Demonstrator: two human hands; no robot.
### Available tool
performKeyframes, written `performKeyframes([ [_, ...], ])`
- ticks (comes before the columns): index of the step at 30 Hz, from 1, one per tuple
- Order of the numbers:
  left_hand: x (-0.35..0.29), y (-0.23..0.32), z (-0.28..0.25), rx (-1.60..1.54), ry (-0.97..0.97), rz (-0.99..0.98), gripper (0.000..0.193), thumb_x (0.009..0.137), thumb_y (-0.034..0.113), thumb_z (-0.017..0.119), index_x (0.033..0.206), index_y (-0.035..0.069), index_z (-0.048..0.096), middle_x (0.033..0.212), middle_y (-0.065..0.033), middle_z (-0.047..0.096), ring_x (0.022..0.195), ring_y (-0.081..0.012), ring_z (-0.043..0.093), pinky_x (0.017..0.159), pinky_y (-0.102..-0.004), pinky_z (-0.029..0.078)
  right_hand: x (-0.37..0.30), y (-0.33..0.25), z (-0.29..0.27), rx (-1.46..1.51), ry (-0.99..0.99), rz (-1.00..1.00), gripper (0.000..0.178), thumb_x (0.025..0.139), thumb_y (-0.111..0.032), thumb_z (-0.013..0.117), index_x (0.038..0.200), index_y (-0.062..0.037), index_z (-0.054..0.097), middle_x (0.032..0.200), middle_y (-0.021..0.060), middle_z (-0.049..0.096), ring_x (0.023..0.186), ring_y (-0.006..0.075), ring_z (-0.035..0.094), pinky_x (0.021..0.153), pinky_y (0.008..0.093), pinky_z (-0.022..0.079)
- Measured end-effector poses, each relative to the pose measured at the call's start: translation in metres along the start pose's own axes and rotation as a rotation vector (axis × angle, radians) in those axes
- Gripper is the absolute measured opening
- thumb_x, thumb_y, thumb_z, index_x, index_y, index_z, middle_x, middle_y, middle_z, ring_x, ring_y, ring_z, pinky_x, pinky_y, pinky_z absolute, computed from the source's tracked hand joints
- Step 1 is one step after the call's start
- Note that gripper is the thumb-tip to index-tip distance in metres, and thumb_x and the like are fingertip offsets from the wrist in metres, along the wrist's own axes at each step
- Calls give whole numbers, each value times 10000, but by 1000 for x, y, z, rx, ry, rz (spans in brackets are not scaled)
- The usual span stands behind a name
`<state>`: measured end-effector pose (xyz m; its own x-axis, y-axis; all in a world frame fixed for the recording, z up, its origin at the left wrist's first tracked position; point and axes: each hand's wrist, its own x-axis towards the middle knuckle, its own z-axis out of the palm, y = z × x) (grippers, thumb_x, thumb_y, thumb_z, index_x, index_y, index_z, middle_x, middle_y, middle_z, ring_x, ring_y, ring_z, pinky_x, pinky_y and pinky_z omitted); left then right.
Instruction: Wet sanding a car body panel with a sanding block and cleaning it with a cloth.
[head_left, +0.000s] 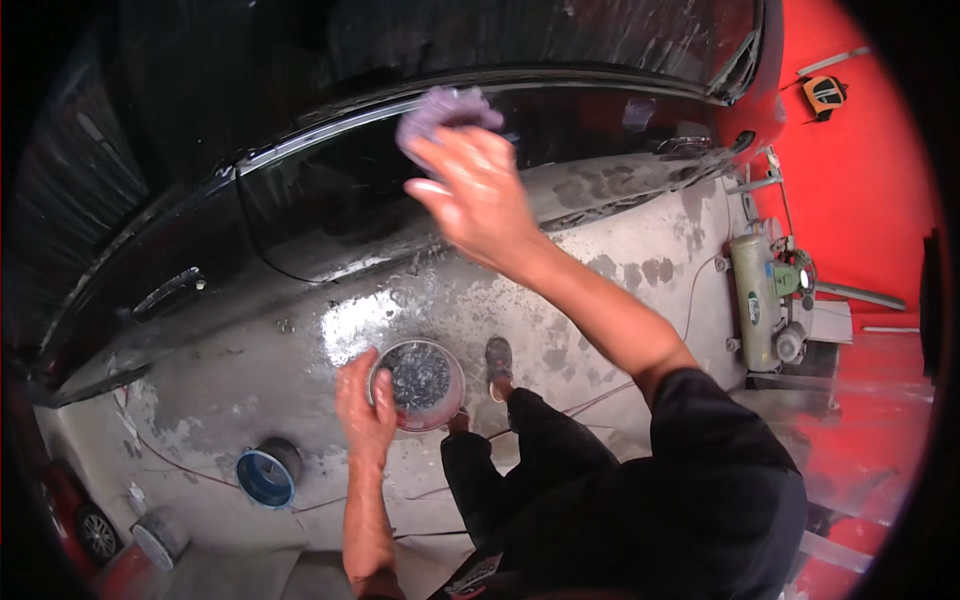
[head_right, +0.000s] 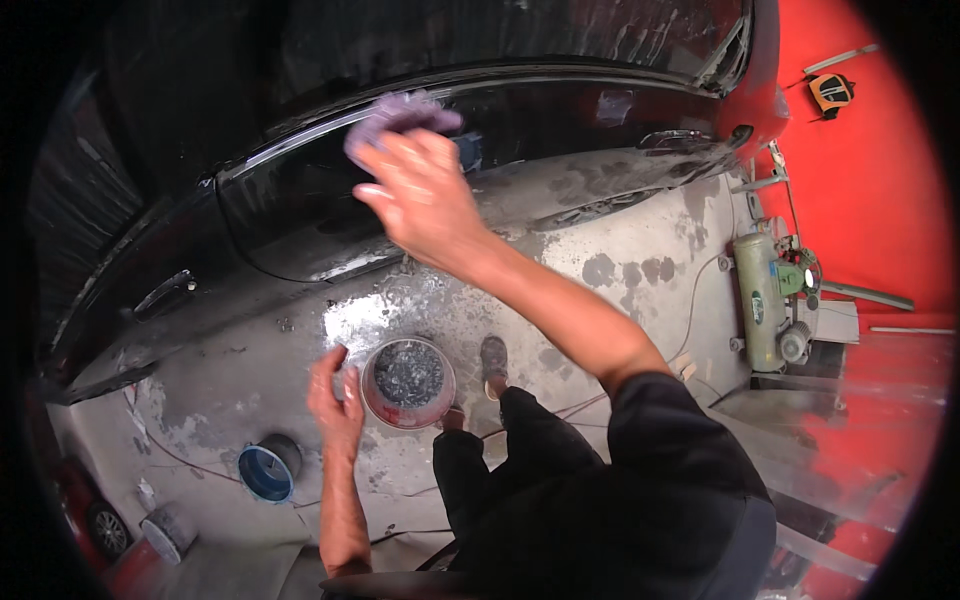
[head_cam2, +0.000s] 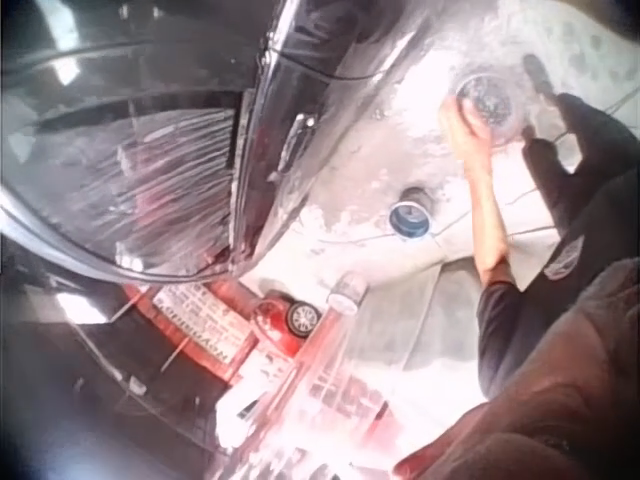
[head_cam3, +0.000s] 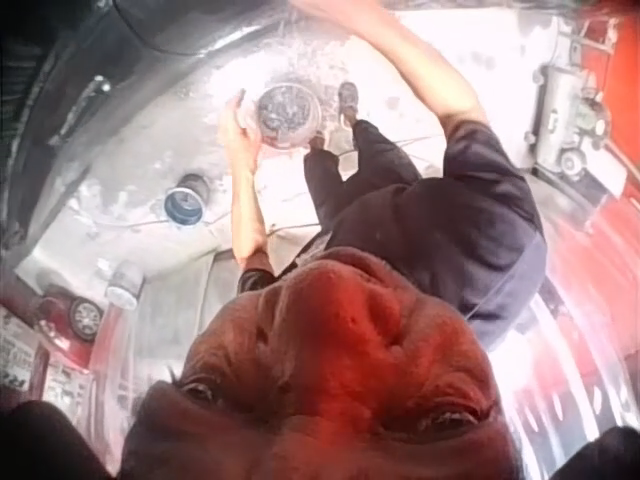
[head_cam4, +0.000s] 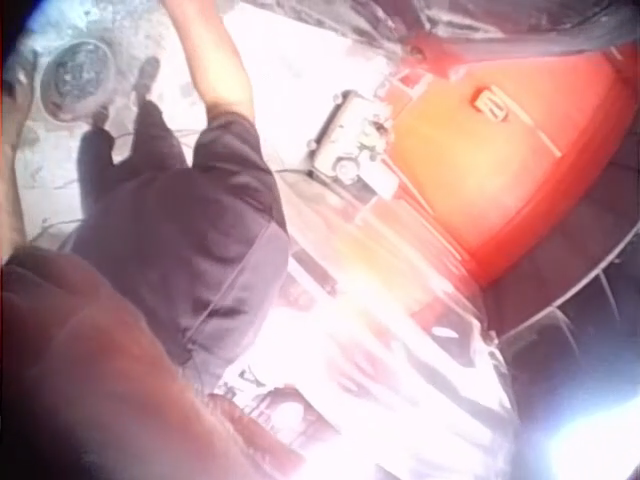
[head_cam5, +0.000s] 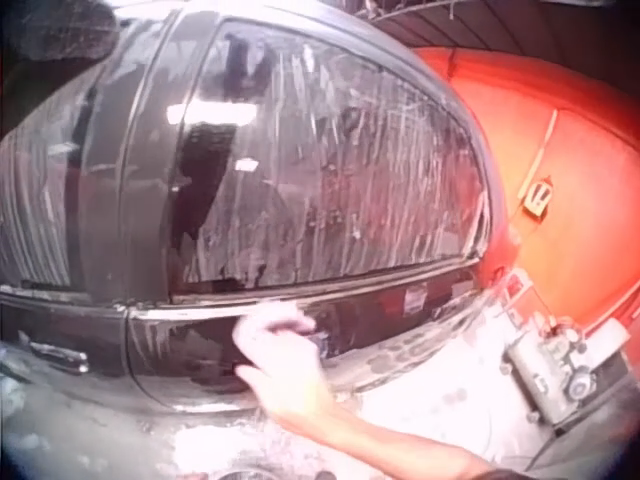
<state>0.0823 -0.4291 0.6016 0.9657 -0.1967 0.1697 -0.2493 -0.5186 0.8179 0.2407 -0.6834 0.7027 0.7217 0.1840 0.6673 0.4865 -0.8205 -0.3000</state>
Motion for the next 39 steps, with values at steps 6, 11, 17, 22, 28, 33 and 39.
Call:
performKeyframes([
  [6,56,51,18,77,201,28,279,950,12,640,1228,-1,651,1111,-192,688,1008,-356,666,908,-411,529,46,58,59,-299,12,-463,523,870,-412,711,1353,-222,643,1317,65,557,1162,274,515,953,418,408],
  [11,28,46,27,71,135,-132,312,950,31,655,1261,11,645,1100,-181,694,985,-319,685,882,-392,541,30,153,-11,-402,26,-439,413,831,-303,772,1233,-255,685,1195,23,619,992,228,600,880,412,444],
  [17,-28,33,6,4,205,-449,347,1009,122,638,1337,12,613,1093,-144,735,993,-236,701,912,-352,542,-12,253,-86,-472,104,-211,422,846,-316,770,1245,-229,663,1288,91,567,1156,309,552,973,474,398],
  [22,63,61,-7,276,174,-103,304,970,69,658,1268,12,640,1112,-175,697,976,-325,661,893,-401,524,23,155,-41,-322,-245,-113,303,898,-350,683,1172,-221,658,1109,85,568,1062,326,540,887,507,404],
  [28,231,131,45,440,337,529,303,931,25,688,1233,15,662,1205,-173,668,1114,-353,619,986,-453,477,31,131,10,-314,182,-325,423,840,-449,704,1223,-274,659,1147,10,566,1047,214,529,895,402,405],
  [33,293,133,63,624,342,656,295,953,133,699,1231,35,681,1213,-158,650,1134,-329,600,1008,-443,449,-1,260,-92,-450,166,-231,320,827,-453,736,1101,-296,683,1124,-22,583,997,183,567,880,411,424],
  [39,306,92,91,729,397,631,352,984,257,676,1292,87,666,1252,-143,534,1160,-317,506,1006,-447,402,-49,425,-211,-493,165,-90,291,863,-251,736,1120,-133,669,1241,131,651,1156,336,602,1019,480,409],
])
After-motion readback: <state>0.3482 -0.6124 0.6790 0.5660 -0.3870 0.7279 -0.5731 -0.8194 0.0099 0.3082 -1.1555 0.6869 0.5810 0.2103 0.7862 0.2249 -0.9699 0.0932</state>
